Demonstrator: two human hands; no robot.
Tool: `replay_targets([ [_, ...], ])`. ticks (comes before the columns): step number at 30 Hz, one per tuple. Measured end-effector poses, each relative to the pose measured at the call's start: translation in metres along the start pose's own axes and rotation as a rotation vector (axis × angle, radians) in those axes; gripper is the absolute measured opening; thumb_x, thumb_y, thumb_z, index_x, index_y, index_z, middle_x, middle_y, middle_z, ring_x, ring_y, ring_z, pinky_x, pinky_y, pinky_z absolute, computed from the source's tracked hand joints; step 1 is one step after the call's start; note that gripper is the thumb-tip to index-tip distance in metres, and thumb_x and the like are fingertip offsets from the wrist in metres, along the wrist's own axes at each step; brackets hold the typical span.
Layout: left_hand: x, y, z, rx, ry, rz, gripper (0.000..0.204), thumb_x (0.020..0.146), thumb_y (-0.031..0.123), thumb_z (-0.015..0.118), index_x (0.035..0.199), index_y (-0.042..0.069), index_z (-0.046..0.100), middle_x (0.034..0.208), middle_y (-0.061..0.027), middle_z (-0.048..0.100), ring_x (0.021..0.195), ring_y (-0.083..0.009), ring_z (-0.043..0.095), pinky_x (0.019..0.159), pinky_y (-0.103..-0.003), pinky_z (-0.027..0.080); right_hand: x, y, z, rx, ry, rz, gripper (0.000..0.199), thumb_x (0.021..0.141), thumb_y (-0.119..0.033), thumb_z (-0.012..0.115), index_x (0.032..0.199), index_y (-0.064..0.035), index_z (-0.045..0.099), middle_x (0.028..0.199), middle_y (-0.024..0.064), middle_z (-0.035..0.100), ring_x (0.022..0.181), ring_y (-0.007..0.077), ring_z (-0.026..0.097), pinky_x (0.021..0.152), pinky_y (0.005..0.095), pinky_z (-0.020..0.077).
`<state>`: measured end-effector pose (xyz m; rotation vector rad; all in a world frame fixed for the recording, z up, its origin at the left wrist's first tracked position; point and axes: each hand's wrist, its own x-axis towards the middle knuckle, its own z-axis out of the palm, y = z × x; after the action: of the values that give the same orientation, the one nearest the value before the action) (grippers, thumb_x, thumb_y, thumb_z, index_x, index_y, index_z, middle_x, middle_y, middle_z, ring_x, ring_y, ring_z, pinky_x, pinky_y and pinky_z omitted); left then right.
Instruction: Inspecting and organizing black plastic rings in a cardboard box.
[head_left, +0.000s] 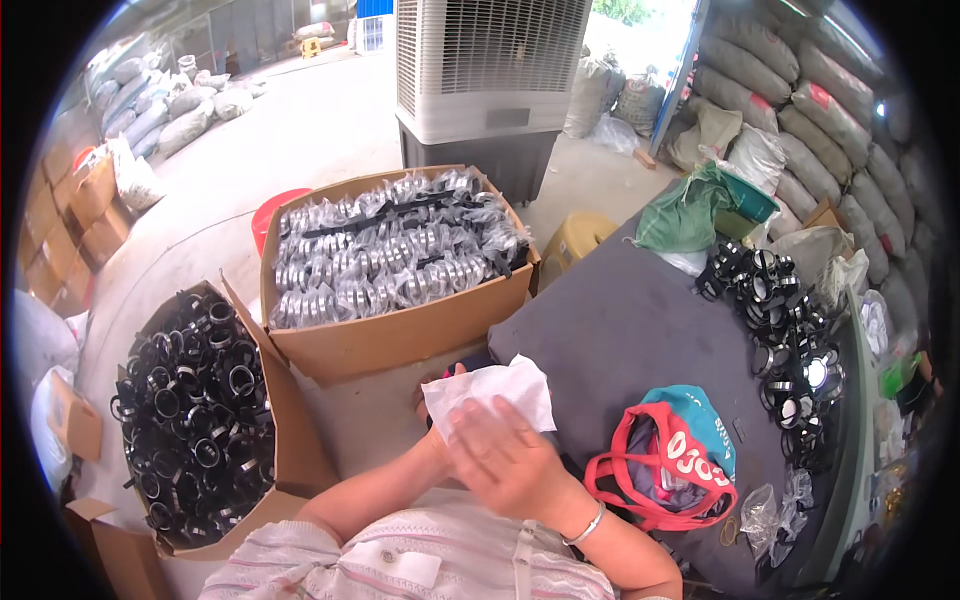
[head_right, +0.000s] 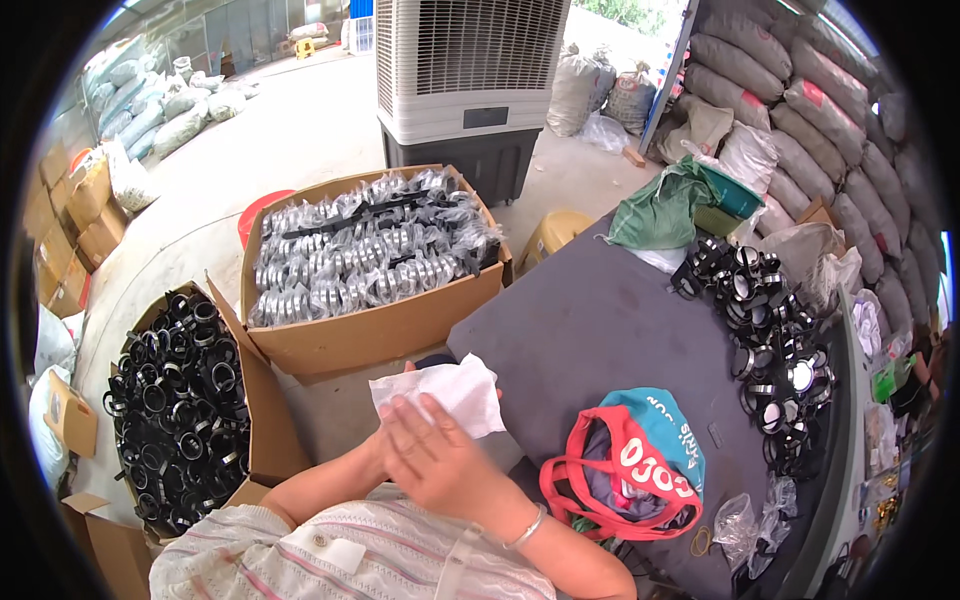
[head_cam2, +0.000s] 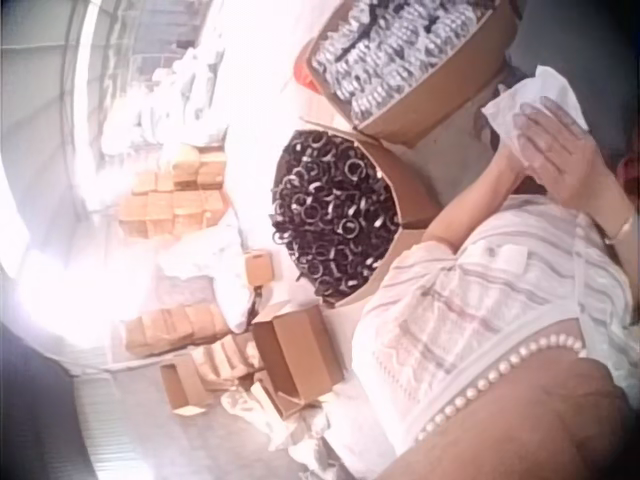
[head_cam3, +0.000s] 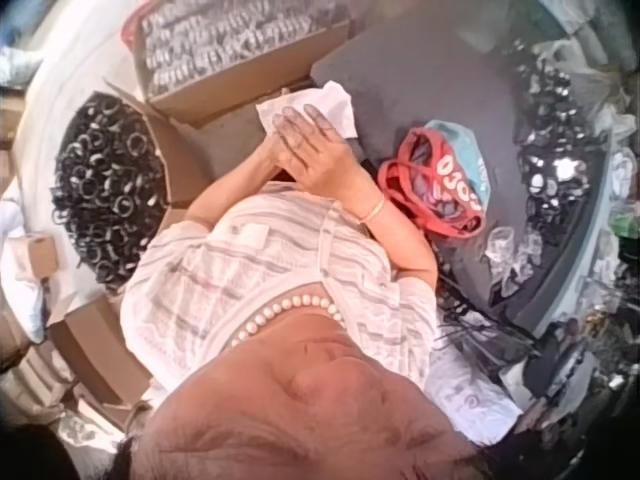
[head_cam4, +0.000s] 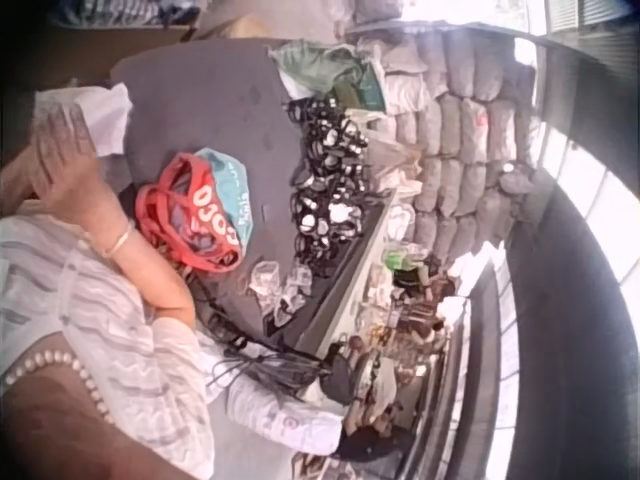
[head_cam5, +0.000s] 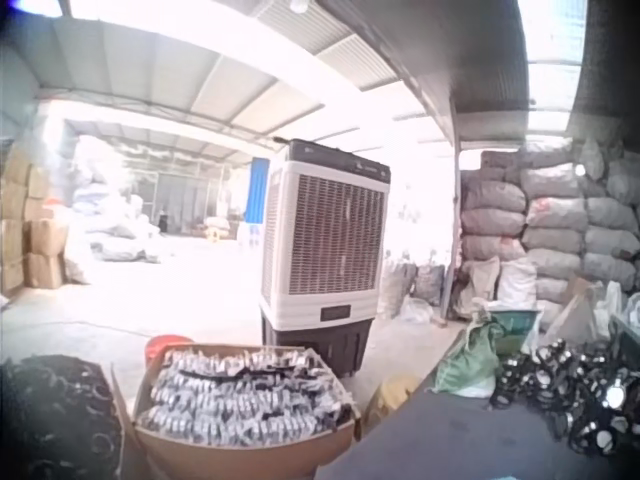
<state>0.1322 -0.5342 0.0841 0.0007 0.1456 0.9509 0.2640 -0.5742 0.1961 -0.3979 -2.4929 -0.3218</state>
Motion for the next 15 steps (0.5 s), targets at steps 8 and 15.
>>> replay_targets([
  [8, 0.012, -0.021, -0.007, 1.375, -0.498, 0.764, 0.092, 0.085, 0.03, 0.064, 0.147, 0.003, 0.002, 0.152, -0.0181, 0.009, 0.139, -0.0412, 0.011, 0.113, -0.048, 0.012, -0.026, 0.01, 0.052, 0.369, 0.02, 0.463, 0.095, 0.081, -0.046, 0.059, 0.143, 0.0079, 0.011, 0.147, 0.0348, 0.006, 0.137, 0.05, 0.009, 0.111, 0.0542, 0.0083],
  [15, 0.037, -0.062, -0.017, 1.243, -0.35, 1.252, 0.083, 0.087, 0.031, 0.06, 0.144, -0.003, 0.01, 0.145, -0.0318, 0.016, 0.136, -0.0429, 0.016, 0.111, -0.049, 0.015, -0.017, 0.005, 0.04, 0.585, 0.179, 0.453, 0.102, 0.078, -0.042, 0.065, 0.144, 0.0053, 0.004, 0.147, 0.0348, -0.001, 0.137, 0.0499, 0.004, 0.111, 0.0515, 0.0069],
])
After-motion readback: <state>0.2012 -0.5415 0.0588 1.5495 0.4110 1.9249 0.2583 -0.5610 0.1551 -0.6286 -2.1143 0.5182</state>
